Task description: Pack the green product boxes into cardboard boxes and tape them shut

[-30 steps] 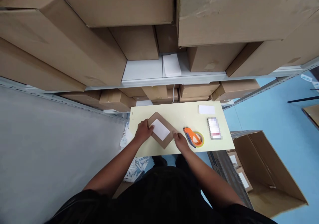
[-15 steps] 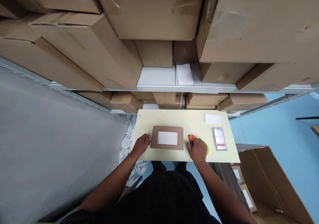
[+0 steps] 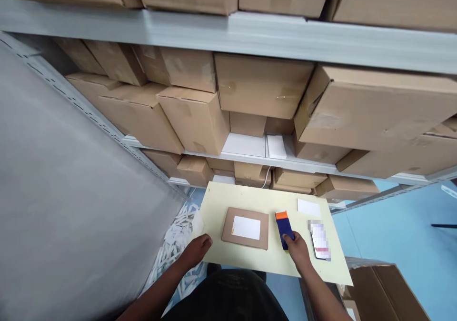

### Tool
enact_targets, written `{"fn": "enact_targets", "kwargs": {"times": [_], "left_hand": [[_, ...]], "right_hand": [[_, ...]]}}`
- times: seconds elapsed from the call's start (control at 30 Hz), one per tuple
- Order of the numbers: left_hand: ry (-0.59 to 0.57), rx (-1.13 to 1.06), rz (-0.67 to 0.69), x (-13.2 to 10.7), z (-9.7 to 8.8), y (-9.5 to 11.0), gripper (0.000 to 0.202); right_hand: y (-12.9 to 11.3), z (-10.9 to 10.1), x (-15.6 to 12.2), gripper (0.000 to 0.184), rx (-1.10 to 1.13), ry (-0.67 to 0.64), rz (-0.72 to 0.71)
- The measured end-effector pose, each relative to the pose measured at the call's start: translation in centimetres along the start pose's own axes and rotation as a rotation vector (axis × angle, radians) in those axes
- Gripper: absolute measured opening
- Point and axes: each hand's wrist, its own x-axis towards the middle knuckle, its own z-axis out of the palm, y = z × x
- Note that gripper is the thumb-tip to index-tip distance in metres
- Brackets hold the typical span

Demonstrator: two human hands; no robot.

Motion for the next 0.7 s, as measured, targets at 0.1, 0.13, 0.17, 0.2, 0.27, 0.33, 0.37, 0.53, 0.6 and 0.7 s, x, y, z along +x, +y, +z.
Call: {"fn": "enact_targets", "kwargs": {"times": [0.1,0.13,0.17,0.2,0.27,0.33,0.37,0.53,0.6,0.7], "left_hand": [[0.022,0.040,-0.016,-0.9,-0.1,-1.6,0.025],[0.030,0.052,-0.025,-1.2,-0.2,-2.0,0.024],[0.036,0.064,-0.034,-1.5,-0.2,-2.5,0.023],[0.040,0.074,-0.040,-1.7,-0.3,-2.9,0.023],[0.043,0.089,-0.046,-2.3,-0.3,-3.5,0.023],[0.042,0.102,-0.045,-2.8,-0.2,-4.0,0.022],[0.041,0.108,-0.047,-3.1,-0.2,-4.2,0.022],[0.035,0.095,-0.053,-4.4,0.3,-4.4,0.020],[0.038,0.069,-0.058,-4.8,0.6,-4.5,0.019],[0.039,0.020,-0.059,-5.2,1.0,-4.3,0.016]], "right_hand": [[-7.8,-2.6,0.0,0.041,0.141,-0.017,-0.176],[-10.9,-3.4,0.0,0.044,0.110,-0.007,-0.262],[-14.1,-3.9,0.1,0.047,0.048,0.021,-0.359],[-17.3,-4.4,0.2,0.049,-0.048,0.072,-0.463],[-23.8,-4.7,0.8,0.052,-0.279,0.223,-0.640],[-29.6,-4.4,1.9,0.049,-0.462,0.287,-0.810],[-32.1,-4.0,2.6,0.047,-0.533,0.304,-0.864],[-39.9,-1.5,6.9,0.033,-0.777,0.320,-0.848],[-41.0,-0.9,8.3,0.032,-0.821,0.291,-0.815],[-41.1,-0.8,8.9,0.039,-0.820,0.276,-0.834]]}}
